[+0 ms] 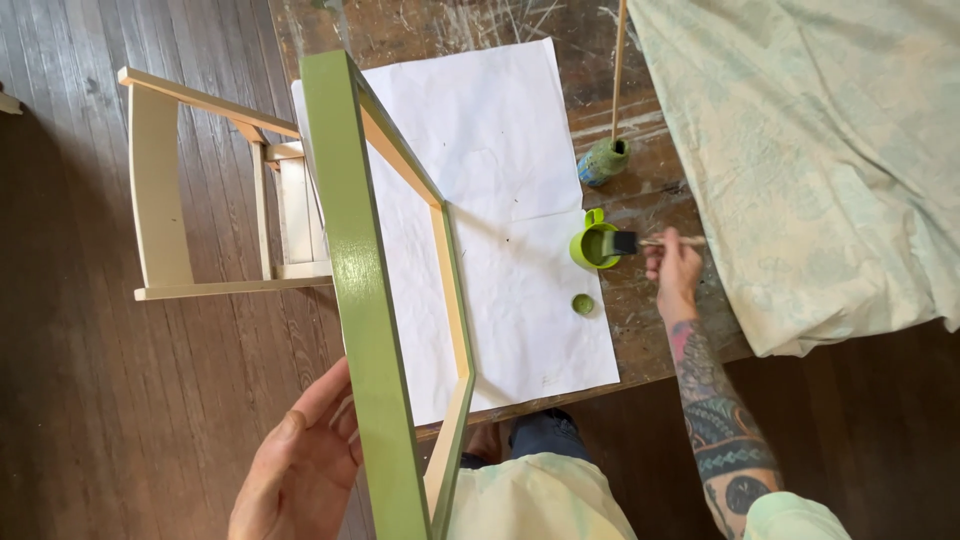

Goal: Applying green paint to the edges of a rectangular wooden frame using a foam brush on a protected workbench.

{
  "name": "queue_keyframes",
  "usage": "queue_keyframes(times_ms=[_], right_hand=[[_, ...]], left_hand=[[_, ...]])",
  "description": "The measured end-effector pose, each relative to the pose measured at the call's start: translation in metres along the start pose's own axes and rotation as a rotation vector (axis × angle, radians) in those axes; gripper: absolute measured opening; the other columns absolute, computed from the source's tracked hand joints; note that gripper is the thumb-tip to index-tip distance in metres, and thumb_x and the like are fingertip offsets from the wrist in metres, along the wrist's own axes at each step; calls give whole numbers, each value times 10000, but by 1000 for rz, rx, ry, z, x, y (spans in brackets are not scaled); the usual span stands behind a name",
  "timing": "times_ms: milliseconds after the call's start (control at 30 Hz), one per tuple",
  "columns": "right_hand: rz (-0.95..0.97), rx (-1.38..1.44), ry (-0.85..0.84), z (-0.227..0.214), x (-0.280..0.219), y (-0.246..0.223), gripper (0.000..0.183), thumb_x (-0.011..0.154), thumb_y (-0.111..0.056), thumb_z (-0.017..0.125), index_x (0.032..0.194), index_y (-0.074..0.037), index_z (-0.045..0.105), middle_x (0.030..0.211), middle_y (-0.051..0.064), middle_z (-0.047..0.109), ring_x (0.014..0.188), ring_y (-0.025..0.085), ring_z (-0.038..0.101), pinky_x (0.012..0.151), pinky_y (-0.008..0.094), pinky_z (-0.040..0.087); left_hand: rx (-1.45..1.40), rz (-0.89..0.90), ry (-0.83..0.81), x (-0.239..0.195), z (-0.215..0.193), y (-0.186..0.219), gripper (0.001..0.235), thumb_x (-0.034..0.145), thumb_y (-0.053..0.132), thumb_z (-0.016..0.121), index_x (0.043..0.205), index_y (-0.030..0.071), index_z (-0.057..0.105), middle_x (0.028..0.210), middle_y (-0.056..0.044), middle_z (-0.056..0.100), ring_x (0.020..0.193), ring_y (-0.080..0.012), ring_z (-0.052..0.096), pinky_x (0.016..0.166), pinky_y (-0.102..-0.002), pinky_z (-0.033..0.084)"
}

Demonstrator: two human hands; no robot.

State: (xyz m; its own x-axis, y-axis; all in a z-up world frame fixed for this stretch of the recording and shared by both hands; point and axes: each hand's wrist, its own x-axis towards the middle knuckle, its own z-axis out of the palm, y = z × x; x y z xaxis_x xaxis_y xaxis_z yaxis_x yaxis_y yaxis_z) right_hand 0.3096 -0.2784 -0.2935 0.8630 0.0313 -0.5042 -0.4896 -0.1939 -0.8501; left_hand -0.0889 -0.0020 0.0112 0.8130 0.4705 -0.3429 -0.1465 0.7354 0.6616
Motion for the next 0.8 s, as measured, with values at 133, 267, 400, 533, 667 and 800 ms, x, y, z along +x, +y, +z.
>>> queue_keyframes(times_ms=[133, 267, 400, 533, 667, 800], right_hand=[[189, 436, 33, -21, -23, -14, 235, 1098, -318, 578, 987, -120, 639, 800, -18, 615, 558, 27, 501, 428, 143, 347], [198, 672, -252, -12, -70, -60, 170, 1003, -298, 678, 892, -185, 618, 743, -61, 569, 480, -9, 416, 376, 137, 238], [72, 402, -280, 12, -142, -135, 98, 929, -399, 685, 939, -302, 689, 825, -157, 665, 380, -46, 285, 319, 130, 133], [-225, 312, -535, 25, -226, -208, 240, 1009, -440, 647, 946, -208, 647, 582, -110, 383, 416, -30, 250, 320, 123, 141], [-596, -1, -775, 37, -301, -261, 236, 1008, -239, 682, 1071, -12, 662, 701, 100, 621, 555, 119, 608, 425, 166, 448], [-1068, -392, -823, 62, -343, -282, 88, 994, 3, 603, 956, 47, 668, 676, 128, 664, 458, 139, 606, 365, 176, 477]], left_hand=[[-39, 19, -28, -7, -11, -12, 616, 1038, 340, 496, 1517, -47, 486, 1559, -217, 530, 1326, -317, 554, 967, -410, 488], [31, 14, 102, -11, 9, -9, 699, 941, 368, 555, 1483, -71, 506, 1512, -191, 589, 1177, -310, 639, 831, -418, 540], [-30, -199, 411, -7, 37, 2, 606, 895, 266, 493, 1389, -51, 643, 1400, -144, 689, 1165, -316, 647, 941, -466, 511], [-38, -113, 262, -13, 36, -1, 573, 910, 282, 523, 1383, -16, 650, 1392, -120, 692, 1139, -263, 655, 910, -383, 539], [-49, -100, 121, -12, 36, -5, 625, 953, 361, 481, 1452, 3, 594, 1431, -105, 647, 1143, -209, 624, 936, -348, 531], [-105, -100, 51, -8, 32, -14, 601, 989, 382, 471, 1427, -7, 608, 1398, -129, 636, 1134, -228, 625, 917, -354, 538]])
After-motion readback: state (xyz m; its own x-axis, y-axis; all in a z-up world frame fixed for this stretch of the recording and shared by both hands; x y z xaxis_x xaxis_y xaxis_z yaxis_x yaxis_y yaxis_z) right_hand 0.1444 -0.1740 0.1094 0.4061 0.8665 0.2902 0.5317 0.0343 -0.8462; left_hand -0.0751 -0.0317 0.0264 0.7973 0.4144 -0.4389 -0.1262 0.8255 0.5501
